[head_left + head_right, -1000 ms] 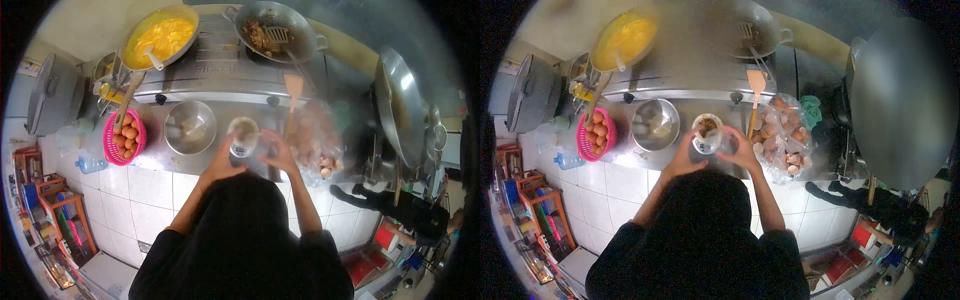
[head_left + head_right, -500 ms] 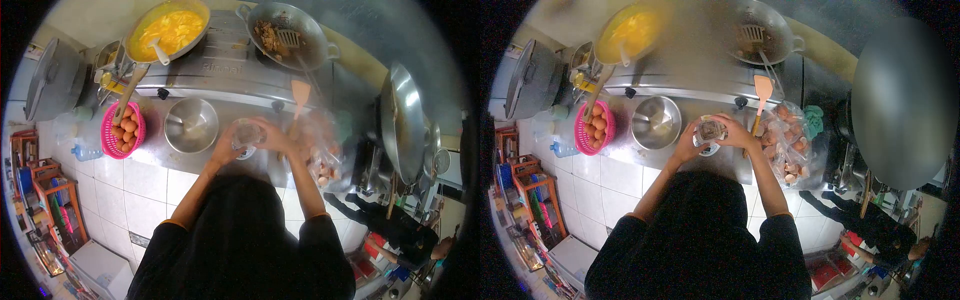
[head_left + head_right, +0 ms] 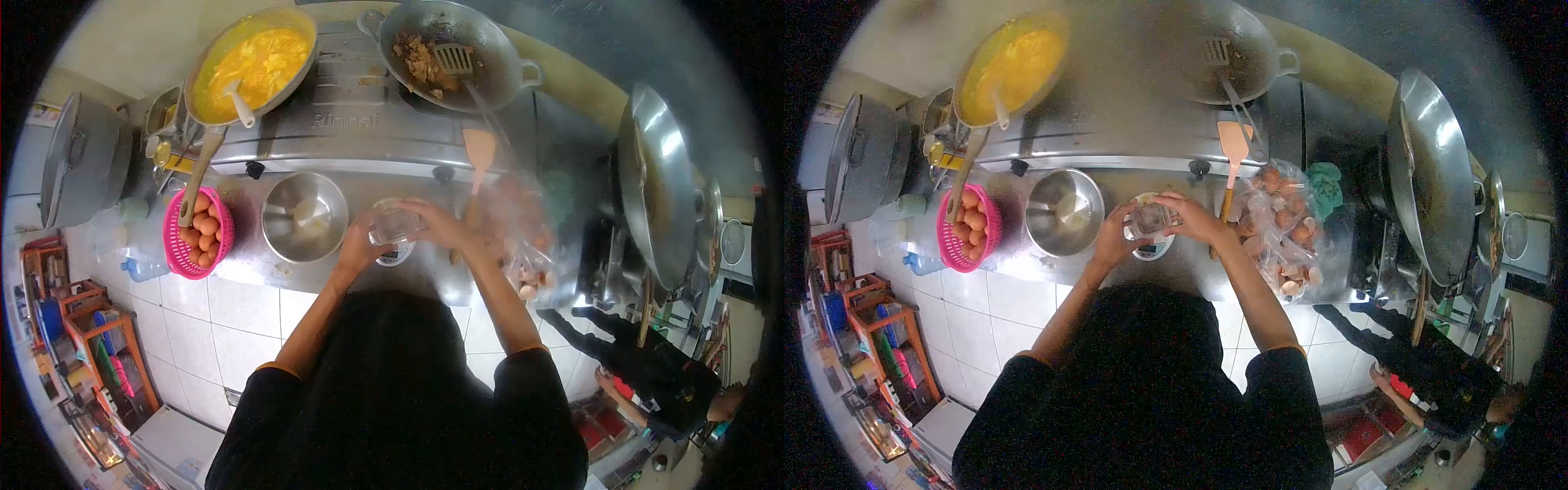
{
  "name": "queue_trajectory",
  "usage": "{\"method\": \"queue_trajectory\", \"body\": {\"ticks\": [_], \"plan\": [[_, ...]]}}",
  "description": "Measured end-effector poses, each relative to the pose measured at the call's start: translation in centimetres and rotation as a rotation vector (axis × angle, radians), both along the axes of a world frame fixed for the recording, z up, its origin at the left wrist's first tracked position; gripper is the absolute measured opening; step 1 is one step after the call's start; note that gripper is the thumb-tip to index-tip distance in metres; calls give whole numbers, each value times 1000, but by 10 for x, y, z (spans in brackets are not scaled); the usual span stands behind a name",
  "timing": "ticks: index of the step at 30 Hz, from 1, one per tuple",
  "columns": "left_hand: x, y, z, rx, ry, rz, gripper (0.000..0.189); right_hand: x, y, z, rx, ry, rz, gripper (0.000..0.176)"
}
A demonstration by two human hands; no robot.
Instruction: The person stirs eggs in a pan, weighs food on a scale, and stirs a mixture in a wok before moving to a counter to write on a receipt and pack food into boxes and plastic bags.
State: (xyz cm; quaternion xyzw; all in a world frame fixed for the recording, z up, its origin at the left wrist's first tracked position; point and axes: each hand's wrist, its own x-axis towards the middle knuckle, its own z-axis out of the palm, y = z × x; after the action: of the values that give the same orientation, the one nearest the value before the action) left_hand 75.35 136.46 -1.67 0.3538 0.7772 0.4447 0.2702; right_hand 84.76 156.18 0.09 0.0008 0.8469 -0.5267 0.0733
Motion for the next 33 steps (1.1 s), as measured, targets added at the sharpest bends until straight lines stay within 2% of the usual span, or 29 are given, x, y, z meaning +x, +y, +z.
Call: {"method": "queue_trajectory", "body": {"ticks": [4,6,7,8,9,10,12,13,15,17,18,19,20,22,24,28,30,33], "plan": [[8,0,5,-9,-55,27,82,10,-6,2,14,-56,-79,74],[16,0,6,94,-70,110,74,16,-11,-13,-15,-88,-125,75],[17,0,2,95,-67,112,74,20,-17,-25,-193,-91,-245,75],[19,0,-3,112,-46,140,66,23,-23,-27,-373,-95,-366,75],[20,0,-8,129,-27,166,59,27,-27,-28,-374,-95,-366,75],[21,-3,-12,129,-27,167,59,32,-30,-29,-397,-98,-437,72],[18,-3,3,263,-92,171,44,39,-37,-19,-420,-95,-508,69],[17,-3,11,265,-87,172,44,45,-40,-13,-490,-89,-585,63],[11,-5,25,131,-337,126,37,51,-50,-7,-569,-69,-631,56],[11,-8,22,161,-369,104,34,57,-60,-4,-650,-99,-766,44],[14,-10,15,188,-424,62,32,57,-65,-3,-654,-89,-748,44],[19,-12,3,306,-585,92,33,59,-69,-2,-632,-31,-770,41],[21,-16,10,311,-577,96,33,59,-72,1,-609,24,-796,37],[29,-21,20,340,-742,230,40,61,-77,3,-631,48,-793,35],[32,-28,18,337,-723,267,43,61,-83,13,-748,-117,-768,40],[32,-46,32,326,-700,386,50,56,-95,30,-799,-174,-655,46],[33,-57,37,332,-705,453,50,50,-101,29,-839,-149,-623,47],[38,-80,44,360,-715,542,47,36,-112,38,-799,-249,-603,43]]}}
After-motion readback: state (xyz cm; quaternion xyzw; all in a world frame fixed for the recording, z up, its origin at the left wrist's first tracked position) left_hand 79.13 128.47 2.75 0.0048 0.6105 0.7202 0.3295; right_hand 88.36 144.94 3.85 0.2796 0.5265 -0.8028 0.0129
